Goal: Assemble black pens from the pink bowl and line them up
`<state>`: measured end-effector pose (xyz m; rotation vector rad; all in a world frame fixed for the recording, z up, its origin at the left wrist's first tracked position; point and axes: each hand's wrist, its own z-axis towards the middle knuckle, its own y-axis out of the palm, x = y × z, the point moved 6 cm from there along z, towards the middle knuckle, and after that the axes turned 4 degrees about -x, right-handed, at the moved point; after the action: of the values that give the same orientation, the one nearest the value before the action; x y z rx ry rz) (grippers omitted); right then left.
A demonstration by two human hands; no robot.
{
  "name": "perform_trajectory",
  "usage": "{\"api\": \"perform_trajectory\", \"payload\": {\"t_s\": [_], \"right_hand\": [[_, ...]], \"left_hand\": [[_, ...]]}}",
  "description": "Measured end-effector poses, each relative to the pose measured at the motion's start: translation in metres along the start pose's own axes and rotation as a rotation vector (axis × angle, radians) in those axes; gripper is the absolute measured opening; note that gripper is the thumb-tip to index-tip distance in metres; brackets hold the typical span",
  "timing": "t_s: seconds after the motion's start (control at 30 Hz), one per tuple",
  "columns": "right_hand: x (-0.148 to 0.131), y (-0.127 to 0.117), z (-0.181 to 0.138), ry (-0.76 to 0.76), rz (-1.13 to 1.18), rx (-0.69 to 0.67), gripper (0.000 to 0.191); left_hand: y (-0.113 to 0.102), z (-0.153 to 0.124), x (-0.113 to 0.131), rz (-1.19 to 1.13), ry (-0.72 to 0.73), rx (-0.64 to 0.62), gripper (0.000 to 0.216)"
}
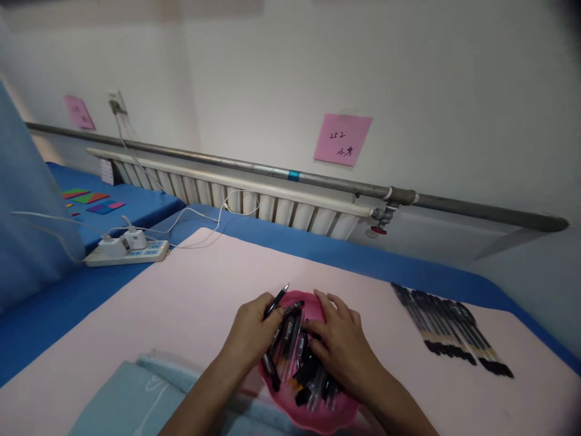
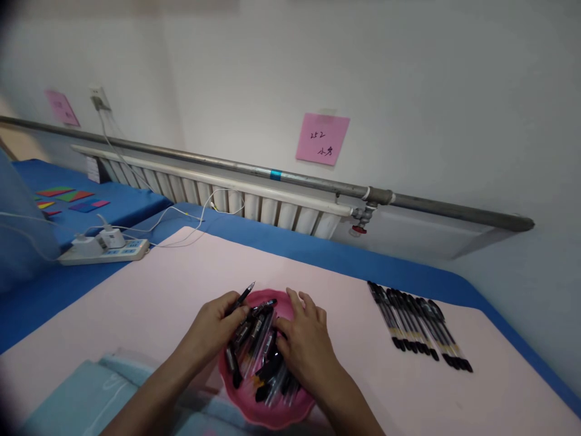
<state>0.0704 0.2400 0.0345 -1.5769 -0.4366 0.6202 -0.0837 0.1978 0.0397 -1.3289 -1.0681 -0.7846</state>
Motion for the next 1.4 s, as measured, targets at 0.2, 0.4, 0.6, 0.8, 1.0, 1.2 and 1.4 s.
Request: {"api": "perform_trajectory", "payload": {"t_s": [0.2,0.4,0.6,0.8,1.0,1.2,1.4], "right_hand": [[-0.007,0.000,-0.002,-0.060,0.025,-0.010,0.025],[-0.006,-0.004,-0.001,-0.038,-0.024,0.046,0.017],[-0.015,-0.018,-0.006,-0.145,0.107,0.002,0.021],[-0.030,-0.015,-0.012,-0.233,0.141,-0.152,0.007],[-0.023,-0.012,-0.004,-0.171,0.131,-0.128,0.020],[-0.016,-0.031,-0.008,-0.146,0.251,-0.017,0.023],[-0.050,-0.007,-0.024,-0.337,0.261,-0.346,0.022]], "left_hand": [[0.000,0.000,-0.001,-0.016,0.001,0.001,0.019],[0.000,0.000,-0.002,-0.031,-0.010,-0.008,0.020],[-0.001,-0.001,-0.001,0.001,-0.012,0.005,0.019],[0.000,0.001,-0.004,0.017,-0.011,0.015,0.019],[0.000,0.001,-0.005,0.012,0.009,0.013,0.020],[-0.001,0.000,-0.004,0.007,0.012,0.007,0.019],[-0.003,0.000,-0.004,0.059,0.011,0.011,0.019]]}}
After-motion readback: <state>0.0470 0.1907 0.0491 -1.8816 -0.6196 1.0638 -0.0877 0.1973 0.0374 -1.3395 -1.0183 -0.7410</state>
